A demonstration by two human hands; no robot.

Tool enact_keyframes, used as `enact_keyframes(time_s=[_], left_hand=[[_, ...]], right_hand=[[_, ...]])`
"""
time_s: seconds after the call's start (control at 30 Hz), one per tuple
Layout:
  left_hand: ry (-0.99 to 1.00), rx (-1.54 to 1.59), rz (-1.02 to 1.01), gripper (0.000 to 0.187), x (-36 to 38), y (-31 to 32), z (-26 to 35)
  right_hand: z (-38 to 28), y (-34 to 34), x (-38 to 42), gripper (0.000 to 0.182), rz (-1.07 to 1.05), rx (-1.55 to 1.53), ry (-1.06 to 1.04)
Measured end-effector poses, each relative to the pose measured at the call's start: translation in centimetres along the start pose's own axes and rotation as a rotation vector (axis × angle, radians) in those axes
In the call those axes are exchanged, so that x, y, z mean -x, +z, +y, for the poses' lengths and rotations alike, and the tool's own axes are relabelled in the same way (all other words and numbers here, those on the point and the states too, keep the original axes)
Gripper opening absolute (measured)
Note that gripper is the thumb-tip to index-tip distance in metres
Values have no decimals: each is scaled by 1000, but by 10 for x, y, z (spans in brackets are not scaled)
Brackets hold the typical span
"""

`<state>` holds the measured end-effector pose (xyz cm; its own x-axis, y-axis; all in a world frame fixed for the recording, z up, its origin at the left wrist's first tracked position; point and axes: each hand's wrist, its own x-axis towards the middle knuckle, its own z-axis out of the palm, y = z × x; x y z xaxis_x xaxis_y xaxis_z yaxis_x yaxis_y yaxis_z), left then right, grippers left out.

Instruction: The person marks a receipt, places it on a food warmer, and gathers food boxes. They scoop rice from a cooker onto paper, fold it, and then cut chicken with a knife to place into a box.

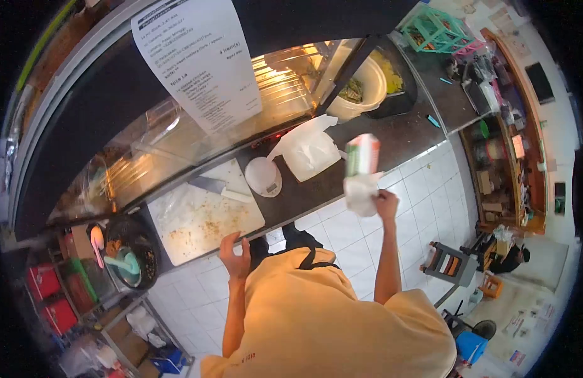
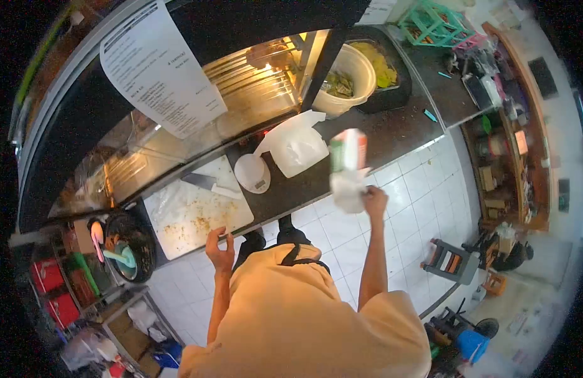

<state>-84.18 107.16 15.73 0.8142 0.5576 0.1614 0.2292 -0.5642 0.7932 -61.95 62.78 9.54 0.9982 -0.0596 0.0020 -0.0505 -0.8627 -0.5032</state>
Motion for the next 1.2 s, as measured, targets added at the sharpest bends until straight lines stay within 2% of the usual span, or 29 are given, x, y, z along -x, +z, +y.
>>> enact_keyframes(time_s=[0.07,0.13,0.2,0.27,0.33,0.37,0.4,0.5,0.53,0.57,0.6,0.63,0.67,0.7,0.8,0.87,0.9,0.93,1.0,1.03,1.1,1.13,1.2], left_hand=[[-34,-20,33,20,-4,4,3],[-87,-15,63,19,-4,7,5],[-109,-37,84,18,-1,7,3],[-154,-70,110,17,5,0,-4],[-223,-101,118,16,18,-8,-13],[-200,-131,163,16,27,-12,-20],[-257,-122,199,16,36,-17,-25],[-437,-87,284,17,62,-25,-42],[-489,-90,292,16,67,-25,-56],[-505,-119,291,16,67,-27,-68],[-519,-142,289,15,60,-28,-82],[-450,-224,330,15,48,-30,-100],[-378,-303,368,16,33,-34,-121],[-305,-381,405,16,14,-39,-136],[-192,-469,404,17,-56,-66,-158],[-181,-445,336,16,-95,-69,-178],[-365,-327,200,31,-115,-67,-176],[-330,-432,209,39,-132,-63,-177],[-183,-589,212,56,-157,-32,-169],[-252,-750,56,77,-168,-16,-185],[-157,-712,4,58,-168,2,-226],[-86,-608,30,49,-163,5,-251],[139,-358,162,32,-158,18,-305]], right_hand=[[43,0,-40,22,76,4,12],[64,6,-84,27,60,56,107],[98,25,-127,34,15,168,55],[113,39,-159,39,-32,264,118],[143,56,-184,47,-22,318,20],[113,45,-178,50,53,369,51],[64,21,-167,52,135,421,83],[-8,30,-141,48,364,168,-9],[-60,40,-116,32,257,1,-72],[-78,77,-100,22,217,-52,-334],[-153,72,-57,16,-162,-444,-208],[-170,108,-33,21,-249,-312,-355],[-211,114,0,23,-513,-394,-366],[-240,123,27,25,-483,-410,-721],[-290,133,108,22,-892,-519,-656],[-302,134,132,23,-1040,-499,-674],[-305,132,139,23,-1034,-464,-598],[-307,131,145,23,-1010,-431,-509],[-297,145,154,23,-802,-394,-502],[-290,154,158,21,-725,-340,-493],[-283,169,169,17,-585,-388,-457],[-288,162,172,19,-543,-385,-474],[-294,161,180,23,-405,-508,-340]])
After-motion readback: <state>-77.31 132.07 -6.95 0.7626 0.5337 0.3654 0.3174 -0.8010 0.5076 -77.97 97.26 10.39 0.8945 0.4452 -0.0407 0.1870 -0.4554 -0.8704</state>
